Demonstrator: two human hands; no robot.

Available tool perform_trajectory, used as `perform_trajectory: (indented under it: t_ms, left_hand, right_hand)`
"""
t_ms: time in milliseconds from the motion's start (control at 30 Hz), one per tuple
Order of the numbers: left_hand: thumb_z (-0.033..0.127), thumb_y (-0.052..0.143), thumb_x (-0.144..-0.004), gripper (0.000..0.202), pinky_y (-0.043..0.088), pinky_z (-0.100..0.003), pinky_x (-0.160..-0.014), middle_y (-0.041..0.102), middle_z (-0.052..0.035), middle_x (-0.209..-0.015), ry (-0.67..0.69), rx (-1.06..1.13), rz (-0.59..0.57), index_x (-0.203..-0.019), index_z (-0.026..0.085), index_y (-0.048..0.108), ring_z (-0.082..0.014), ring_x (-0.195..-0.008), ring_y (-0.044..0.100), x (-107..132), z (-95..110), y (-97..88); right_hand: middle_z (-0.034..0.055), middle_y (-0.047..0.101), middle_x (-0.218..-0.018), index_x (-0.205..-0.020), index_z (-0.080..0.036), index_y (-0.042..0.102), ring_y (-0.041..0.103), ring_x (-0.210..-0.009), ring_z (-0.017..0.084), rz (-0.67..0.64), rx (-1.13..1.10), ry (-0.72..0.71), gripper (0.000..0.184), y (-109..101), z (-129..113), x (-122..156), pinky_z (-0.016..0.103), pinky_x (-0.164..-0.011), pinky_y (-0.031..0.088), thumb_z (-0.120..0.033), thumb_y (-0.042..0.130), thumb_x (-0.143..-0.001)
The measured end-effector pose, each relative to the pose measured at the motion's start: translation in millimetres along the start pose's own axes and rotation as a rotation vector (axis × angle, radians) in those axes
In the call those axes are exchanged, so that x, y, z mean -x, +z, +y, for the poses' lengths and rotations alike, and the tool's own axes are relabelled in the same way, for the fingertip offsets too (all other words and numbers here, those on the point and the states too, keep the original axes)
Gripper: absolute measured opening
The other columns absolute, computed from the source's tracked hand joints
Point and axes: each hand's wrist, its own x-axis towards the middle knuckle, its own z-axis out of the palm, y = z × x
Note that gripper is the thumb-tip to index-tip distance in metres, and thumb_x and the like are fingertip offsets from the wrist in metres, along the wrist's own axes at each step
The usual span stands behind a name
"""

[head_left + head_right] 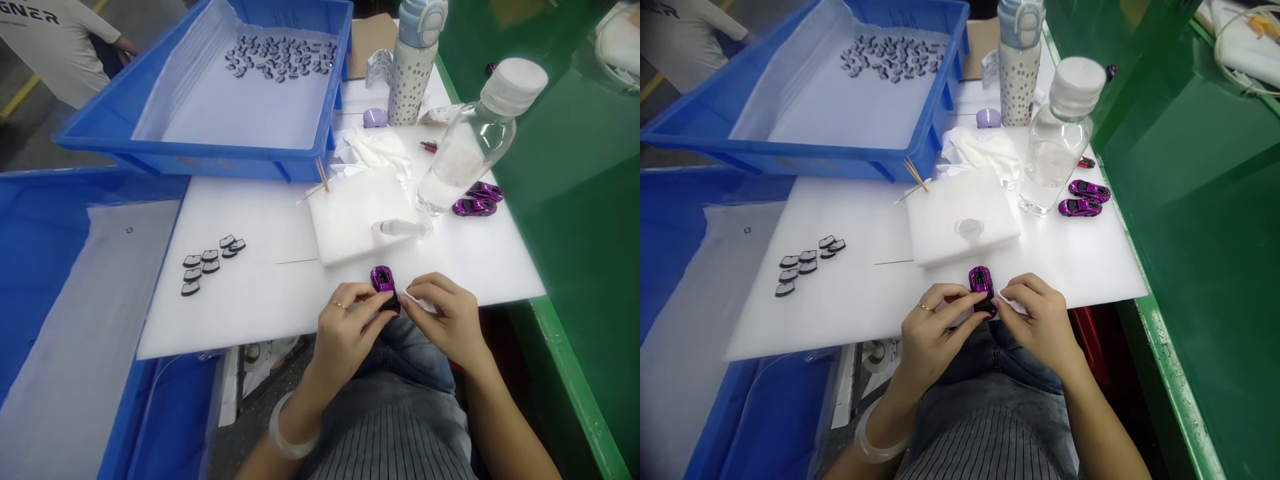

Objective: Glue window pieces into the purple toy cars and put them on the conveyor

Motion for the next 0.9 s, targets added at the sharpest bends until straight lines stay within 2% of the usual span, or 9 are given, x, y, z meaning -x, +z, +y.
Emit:
perform_trajectory:
  t_ms: [133, 300, 433, 500, 567, 667, 733, 800, 900]
  left_hand:
    - [0.019, 0.07, -0.088, 0.024, 0.056, -0.028, -0.079, 0.062, -0.005, -0.099, -0.076, 0.018, -0.014, -0.112, 0.019, 0.069, -0.0157, -0.088, 0.063, -0.8, 0.2, -2.6]
    - [0.013, 0.062, -0.091, 0.021, 0.057, -0.034, -0.088, 0.062, -0.0095, -0.123, -0.107, 0.002, -0.027, -0.11, 0.018, 0.069, -0.0174, -0.097, 0.064, -2.2, -0.4, -1.0]
    - [0.013, 0.063, -0.09, 0.025, 0.054, -0.038, -0.098, 0.062, -0.0083, -0.13, -0.123, 0.024, -0.113, -0.114, 0.019, 0.067, -0.0213, -0.113, 0.061, -3.2, -4.0, -6.8]
    - [0.015, 0.07, -0.086, 0.035, 0.053, -0.04, -0.101, 0.06, -0.0074, -0.134, -0.141, 0.056, -0.202, -0.12, 0.021, 0.065, -0.0234, -0.119, 0.059, -3.8, -5.4, -11.4]
    - [0.014, 0.075, -0.08, 0.045, 0.051, -0.042, -0.104, 0.057, -0.0075, -0.138, -0.147, 0.058, -0.25, -0.123, 0.022, 0.062, -0.025, -0.123, 0.057, -3.9, -5.8, -14.2]
    - [0.007, 0.072, -0.079, 0.047, 0.05, -0.042, -0.104, 0.058, -0.0073, -0.136, -0.141, 0.029, -0.216, -0.123, 0.021, 0.062, -0.0244, -0.121, 0.057, -3.2, -4.3, -13.4]
    - [0.006, 0.071, -0.078, 0.047, 0.052, -0.041, -0.102, 0.058, -0.0072, -0.134, -0.134, 0.01, -0.187, -0.121, 0.02, 0.062, -0.0237, -0.118, 0.058, -2.6, -2.9, -10.9]
    - [0.009, 0.074, -0.077, 0.046, 0.053, -0.04, -0.099, 0.059, -0.0074, -0.133, -0.123, -0.009, -0.173, -0.119, 0.02, 0.063, -0.0235, -0.114, 0.059, -2.0, -1.8, -7.8]
    - [0.015, 0.08, -0.075, 0.044, 0.055, -0.038, -0.092, 0.061, -0.0078, -0.127, -0.098, -0.043, -0.123, -0.116, 0.02, 0.063, -0.0231, -0.107, 0.062, -0.8, -1.4, -1.3]
  right_hand:
    - [0.0019, 0.062, -0.082, -0.087, -0.016, 0.066, 0.055, -0.063, 0.006, -0.035, 0.024, 0.013, 0.002, 0.7, 0.2, 0.5, 0.018, -0.049, 0.043, -0.017, 0.068, -0.086]
    - [0.0013, 0.06, -0.081, -0.083, -0.016, 0.064, 0.055, -0.063, 0.006, -0.081, 0.039, 0.057, 0.004, 0.3, -4.3, -0.8, 0.019, -0.052, 0.044, -0.017, 0.066, -0.087]
    - [0.0013, 0.06, -0.082, -0.084, -0.017, 0.064, 0.058, -0.065, 0.007, -0.168, 0.033, 0.068, 0.005, -6.5, -2.6, -4.5, 0.019, -0.053, 0.046, -0.017, 0.063, -0.089]
    - [0.0015, 0.061, -0.082, -0.09, -0.018, 0.066, 0.059, -0.067, 0.007, -0.099, 0.049, -0.009, 0.004, -7.5, -0.9, -4.4, 0.018, -0.052, 0.047, -0.015, 0.064, -0.088]
    - [0.0035, 0.062, -0.087, -0.097, -0.018, 0.066, 0.059, -0.07, 0.008, 0.011, 0.11, -0.146, 0.013, -2.8, -1.6, -1.4, 0.019, -0.055, 0.05, -0.012, 0.066, -0.086]
    - [0.0071, 0.063, -0.098, -0.107, -0.018, 0.066, 0.06, -0.074, 0.01, 0.024, 0.202, -0.304, 0.022, 9.9, -7.1, 6.5, 0.023, -0.062, 0.054, -0.011, 0.065, -0.086]
    - [0.0066, 0.062, -0.094, -0.105, -0.017, 0.066, 0.057, -0.07, 0.009, 0.01, 0.23, -0.295, 0.02, 12.4, -9.4, 9.4, 0.022, -0.059, 0.052, -0.011, 0.065, -0.086]
    - [0.0042, 0.061, -0.087, -0.095, -0.016, 0.066, 0.054, -0.063, 0.007, 0.023, 0.259, -0.227, 0.011, 3.3, -6.2, 6.9, 0.02, -0.054, 0.048, -0.011, 0.066, -0.085]
    - [0.0029, 0.065, -0.083, -0.089, -0.018, 0.067, 0.057, -0.061, 0.009, 0.083, 0.324, -0.137, 0.005, -26.4, 7.8, -7.1, 0.023, -0.053, 0.045, -0.015, 0.069, -0.085]
